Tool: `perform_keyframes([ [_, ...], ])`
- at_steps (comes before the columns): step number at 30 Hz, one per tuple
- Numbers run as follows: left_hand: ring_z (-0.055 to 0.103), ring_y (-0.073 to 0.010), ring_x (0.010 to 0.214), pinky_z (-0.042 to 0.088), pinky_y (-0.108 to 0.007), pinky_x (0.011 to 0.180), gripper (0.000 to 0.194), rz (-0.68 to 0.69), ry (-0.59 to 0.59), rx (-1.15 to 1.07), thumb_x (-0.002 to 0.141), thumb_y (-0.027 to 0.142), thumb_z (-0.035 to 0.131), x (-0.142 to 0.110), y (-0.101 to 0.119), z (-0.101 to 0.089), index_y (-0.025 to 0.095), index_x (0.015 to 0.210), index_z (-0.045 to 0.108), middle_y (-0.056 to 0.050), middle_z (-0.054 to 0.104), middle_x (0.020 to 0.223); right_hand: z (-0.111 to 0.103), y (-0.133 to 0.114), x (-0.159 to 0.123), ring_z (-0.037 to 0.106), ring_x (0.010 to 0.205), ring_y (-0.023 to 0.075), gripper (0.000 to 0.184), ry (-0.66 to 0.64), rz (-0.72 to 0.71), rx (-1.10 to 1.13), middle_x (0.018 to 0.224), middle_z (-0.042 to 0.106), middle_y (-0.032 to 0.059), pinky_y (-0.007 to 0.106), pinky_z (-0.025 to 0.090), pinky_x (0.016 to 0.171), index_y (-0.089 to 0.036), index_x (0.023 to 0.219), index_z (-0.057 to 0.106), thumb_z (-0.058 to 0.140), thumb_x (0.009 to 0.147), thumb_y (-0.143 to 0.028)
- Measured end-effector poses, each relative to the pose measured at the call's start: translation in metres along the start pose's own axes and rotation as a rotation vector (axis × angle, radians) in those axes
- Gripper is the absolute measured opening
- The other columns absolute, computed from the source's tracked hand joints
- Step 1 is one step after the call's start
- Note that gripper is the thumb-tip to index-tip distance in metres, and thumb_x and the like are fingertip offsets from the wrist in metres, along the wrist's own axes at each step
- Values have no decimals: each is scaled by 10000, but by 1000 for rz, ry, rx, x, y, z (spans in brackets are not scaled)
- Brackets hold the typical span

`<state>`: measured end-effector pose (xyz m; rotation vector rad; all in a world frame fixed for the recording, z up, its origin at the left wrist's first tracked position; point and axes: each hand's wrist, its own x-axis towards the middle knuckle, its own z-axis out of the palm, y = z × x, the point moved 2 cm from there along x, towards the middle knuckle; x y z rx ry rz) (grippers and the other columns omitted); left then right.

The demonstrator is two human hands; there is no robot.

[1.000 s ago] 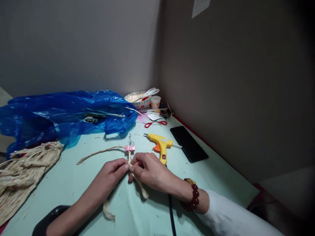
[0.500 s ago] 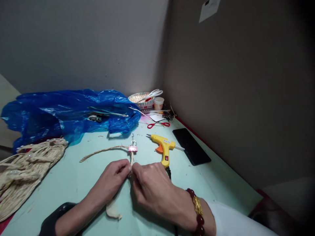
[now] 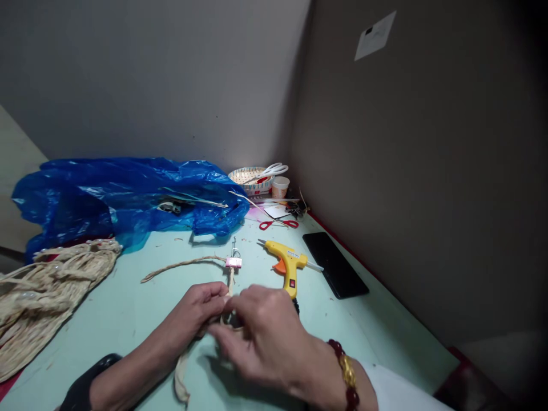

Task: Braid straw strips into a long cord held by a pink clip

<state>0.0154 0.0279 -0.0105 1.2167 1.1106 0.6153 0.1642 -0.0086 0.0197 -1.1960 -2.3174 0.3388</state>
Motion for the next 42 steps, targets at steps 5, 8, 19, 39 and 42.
perform_keyframes([
  [5,124,-57,438,83,-215,411,315,-33,-67,-28,765,483,616,-1,0,0,196,730,490,140,279,483,-4,19,11,610,760,158,254,-12,362,452,822,687,38,252,407,673,-173,905,627,497,944,-388],
  [8,156,-56,433,91,-215,411,333,-15,-77,0,788,505,586,-2,0,1,196,726,481,123,345,497,12,25,12,595,614,117,146,-195,364,685,696,650,-10,212,390,585,-177,911,564,468,944,-282],
  [19,431,-157,618,319,-261,601,266,155,85,370,846,396,518,-9,3,4,209,657,497,51,468,597,12,30,16,454,584,101,237,-106,374,554,593,542,-28,221,293,561,-161,625,549,505,858,-174],
  [39,718,-253,646,431,-322,540,344,416,31,1363,861,34,307,-43,-17,46,178,932,611,-78,736,765,19,28,12,537,582,105,253,-110,381,770,689,702,31,184,377,540,-136,596,611,489,815,-171],
  [42,691,-245,710,430,-329,608,354,411,81,1250,953,207,290,-44,3,39,215,799,608,-68,710,777,22,31,12,485,551,99,241,-102,387,784,632,669,17,191,333,514,-134,587,613,505,800,-162],
])
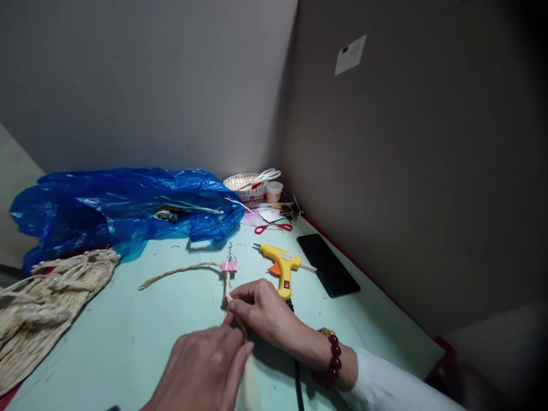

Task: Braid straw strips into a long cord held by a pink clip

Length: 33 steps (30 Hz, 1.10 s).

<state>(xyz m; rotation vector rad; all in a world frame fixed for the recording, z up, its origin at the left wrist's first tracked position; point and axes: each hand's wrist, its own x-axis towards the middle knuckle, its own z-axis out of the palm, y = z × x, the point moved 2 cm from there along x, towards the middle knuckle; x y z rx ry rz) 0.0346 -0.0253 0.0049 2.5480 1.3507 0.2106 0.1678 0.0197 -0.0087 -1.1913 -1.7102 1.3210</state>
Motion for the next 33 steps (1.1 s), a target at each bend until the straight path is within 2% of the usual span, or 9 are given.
perform_keyframes([
  [3,629,-233,730,414,-343,661,403,-225,115,-225,975,364,287,9,-19,-19,221,720,565,-48,660,761,-1,0,0,467,573,100,235,7,-20,27,628,649,8,196,324,535,-129,617,640,503,806,-152],
  [5,615,-237,803,421,-351,743,253,-315,163,-431,929,402,414,17,-34,-22,217,856,569,-44,665,839,-1,-2,-1,482,598,106,249,2,-30,56,656,648,14,197,342,559,-125,647,657,494,830,-169],
  [8,602,-189,753,446,-298,725,290,-311,25,-1022,856,410,563,25,-46,-9,214,1068,538,1,649,794,1,-6,-4,533,623,117,263,-28,-45,119,659,640,12,201,387,606,-126,691,665,460,853,-161],
  [11,512,-109,596,373,-197,548,314,-354,-65,-1366,800,369,652,26,-46,6,193,1040,552,35,588,696,0,-8,-6,572,660,128,251,-38,-57,104,667,657,6,203,402,631,-138,715,661,455,860,-141],
  [14,367,-62,480,201,-160,424,283,-452,-62,-1370,824,401,631,21,-45,11,199,996,532,55,553,626,-3,-9,-9,547,628,109,250,-16,-40,-57,669,669,0,198,368,600,-143,679,639,485,875,-158],
  [18,118,-70,418,83,-204,390,248,-519,-72,-1245,905,470,495,15,-44,8,224,878,520,136,254,477,-5,-9,-12,503,568,88,283,-20,2,-222,599,639,-19,201,328,569,-151,653,631,494,898,-183],
  [24,349,-113,616,286,-210,538,271,-482,-91,-1130,838,429,596,18,-47,7,200,720,510,67,409,654,-7,-16,-12,447,551,79,271,-50,-48,-399,593,584,-22,216,273,540,-161,652,528,478,918,-186],
  [29,334,-121,607,275,-230,535,243,-535,-145,-1122,794,373,598,21,-50,9,206,678,464,72,377,646,-13,-24,-17,332,487,77,279,-107,22,-536,529,465,-36,241,229,502,-173,628,453,477,906,-171],
  [33,338,-123,599,280,-231,531,271,-545,-134,-1082,758,383,610,22,-47,5,204,627,454,75,374,605,-12,-31,-27,322,497,85,231,-71,11,-664,574,501,-25,253,251,527,-179,636,427,497,849,-124],
])
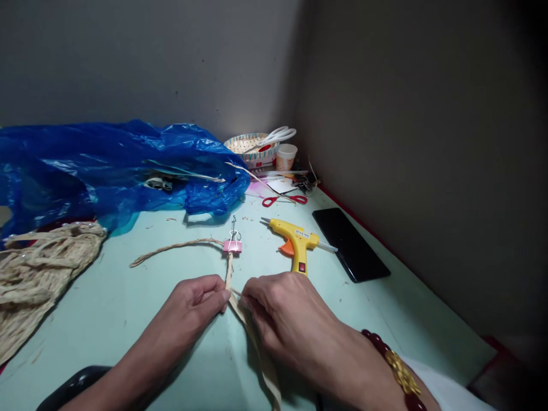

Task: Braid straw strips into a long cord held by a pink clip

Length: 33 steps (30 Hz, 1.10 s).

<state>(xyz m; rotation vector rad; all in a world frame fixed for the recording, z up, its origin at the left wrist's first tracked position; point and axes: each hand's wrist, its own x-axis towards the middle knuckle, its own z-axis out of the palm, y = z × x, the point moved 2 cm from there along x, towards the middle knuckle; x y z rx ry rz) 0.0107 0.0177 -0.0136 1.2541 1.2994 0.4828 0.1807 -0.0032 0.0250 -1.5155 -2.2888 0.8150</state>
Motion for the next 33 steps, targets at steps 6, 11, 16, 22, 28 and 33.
perform_keyframes([
  [6,379,-115,584,312,-217,535,238,29,-1,-66,773,364,594,-6,7,5,179,635,536,61,449,592,19,-14,-8,450,565,149,142,-87,-214,-221,759,641,40,303,250,523,-155,890,563,491,786,-89],
  [11,258,-89,487,211,-205,451,255,6,-19,-160,832,392,567,-9,5,6,181,687,566,98,345,512,34,-14,-8,524,606,188,253,-64,-456,-418,853,669,109,321,208,488,-72,1021,583,479,790,-54],
  [16,359,-97,559,294,-197,509,205,94,-55,-128,813,327,600,-7,4,4,175,685,548,67,447,610,19,-9,-5,541,644,165,197,96,-326,-160,746,650,52,301,317,566,-149,829,627,501,913,-274],
  [22,171,-76,448,98,-221,421,216,55,-83,-169,819,360,597,-9,6,3,182,702,560,109,324,472,5,5,9,602,794,158,217,144,-19,387,859,670,40,269,411,711,-168,921,634,471,961,-306],
  [28,182,-72,448,115,-210,416,183,95,-97,-173,808,339,618,-10,8,5,170,738,613,103,359,494,23,12,19,462,569,82,202,-24,-3,618,637,499,-46,202,343,556,-169,746,527,502,927,-257],
  [33,301,-98,544,231,-205,480,205,166,-35,-74,828,349,592,-12,6,4,181,710,586,68,422,611,25,15,20,410,570,89,276,97,31,558,592,506,-35,212,291,523,-149,647,570,535,893,-269],
])
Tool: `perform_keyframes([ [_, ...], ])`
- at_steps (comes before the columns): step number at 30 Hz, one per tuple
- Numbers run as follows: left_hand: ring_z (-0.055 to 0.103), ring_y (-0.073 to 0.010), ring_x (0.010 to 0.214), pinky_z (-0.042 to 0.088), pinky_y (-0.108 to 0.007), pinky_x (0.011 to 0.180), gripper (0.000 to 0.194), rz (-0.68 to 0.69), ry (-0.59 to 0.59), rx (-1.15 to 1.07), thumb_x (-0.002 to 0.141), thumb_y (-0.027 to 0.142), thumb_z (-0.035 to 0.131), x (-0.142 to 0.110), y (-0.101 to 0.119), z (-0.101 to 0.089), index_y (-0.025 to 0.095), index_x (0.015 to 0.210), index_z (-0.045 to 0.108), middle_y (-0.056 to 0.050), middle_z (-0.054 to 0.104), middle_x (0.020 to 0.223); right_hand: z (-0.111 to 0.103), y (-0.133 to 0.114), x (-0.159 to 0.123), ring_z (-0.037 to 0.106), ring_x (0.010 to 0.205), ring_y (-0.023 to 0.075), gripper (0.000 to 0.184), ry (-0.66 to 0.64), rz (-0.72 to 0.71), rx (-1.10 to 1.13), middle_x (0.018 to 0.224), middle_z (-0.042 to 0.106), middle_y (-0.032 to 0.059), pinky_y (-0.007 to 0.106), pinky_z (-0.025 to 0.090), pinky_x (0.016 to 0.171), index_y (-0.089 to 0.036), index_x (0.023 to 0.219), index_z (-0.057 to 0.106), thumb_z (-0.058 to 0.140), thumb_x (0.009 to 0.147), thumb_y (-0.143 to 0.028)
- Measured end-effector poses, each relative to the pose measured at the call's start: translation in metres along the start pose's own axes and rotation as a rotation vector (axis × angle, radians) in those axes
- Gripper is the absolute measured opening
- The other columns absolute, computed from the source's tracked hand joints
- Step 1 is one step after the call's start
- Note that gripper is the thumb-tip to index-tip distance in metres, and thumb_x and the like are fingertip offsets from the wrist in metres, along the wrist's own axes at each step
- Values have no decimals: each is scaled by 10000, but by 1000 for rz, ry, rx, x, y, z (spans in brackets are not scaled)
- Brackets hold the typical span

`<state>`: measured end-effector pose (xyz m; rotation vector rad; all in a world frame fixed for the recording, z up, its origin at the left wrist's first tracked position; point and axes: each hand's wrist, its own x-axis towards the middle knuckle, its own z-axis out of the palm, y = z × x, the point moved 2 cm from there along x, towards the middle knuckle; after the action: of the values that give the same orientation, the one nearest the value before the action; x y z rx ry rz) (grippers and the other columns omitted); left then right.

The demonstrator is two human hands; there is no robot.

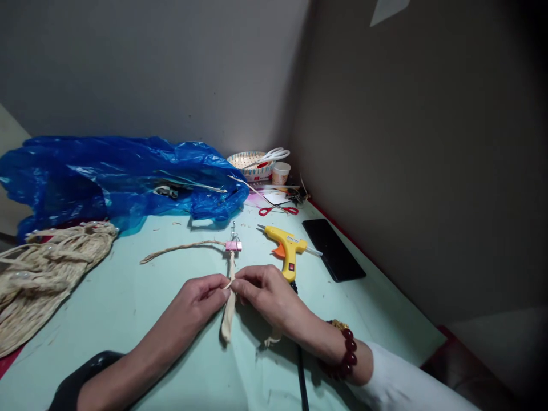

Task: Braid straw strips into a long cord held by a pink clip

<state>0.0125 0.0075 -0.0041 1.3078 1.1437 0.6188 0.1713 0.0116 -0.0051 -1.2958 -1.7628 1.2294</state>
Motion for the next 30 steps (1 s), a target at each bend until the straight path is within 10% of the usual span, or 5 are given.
perform_keyframes([
  [4,257,-114,502,195,-236,466,310,-24,59,145,886,421,475,-8,-2,1,201,681,549,83,309,535,0,-1,-3,445,576,104,274,22,-3,-14,624,596,-4,226,313,542,-134,705,677,511,894,-242],
  [12,507,-172,468,299,-301,534,257,313,259,730,901,294,472,-34,-6,20,261,647,504,21,561,539,0,-4,-7,351,526,91,297,56,-85,-118,538,498,-37,236,261,517,-145,598,598,493,875,-167],
  [20,653,-220,539,360,-323,520,244,501,94,1063,895,129,407,-28,-24,36,192,812,628,-76,676,647,3,2,-4,486,596,104,258,-61,12,134,630,607,0,201,352,564,-130,705,694,509,867,-207],
  [27,580,-200,608,373,-303,602,340,371,270,781,939,358,428,-23,1,8,240,651,565,-17,601,634,1,0,-4,357,477,75,284,-65,117,290,524,524,-17,202,266,464,-106,669,710,565,861,-258],
  [30,603,-222,857,413,-294,769,176,185,272,440,901,404,524,-9,9,-6,251,872,607,-13,655,861,-1,-7,-6,353,470,69,260,-86,123,428,516,503,-28,187,283,466,-113,667,707,600,844,-270],
])
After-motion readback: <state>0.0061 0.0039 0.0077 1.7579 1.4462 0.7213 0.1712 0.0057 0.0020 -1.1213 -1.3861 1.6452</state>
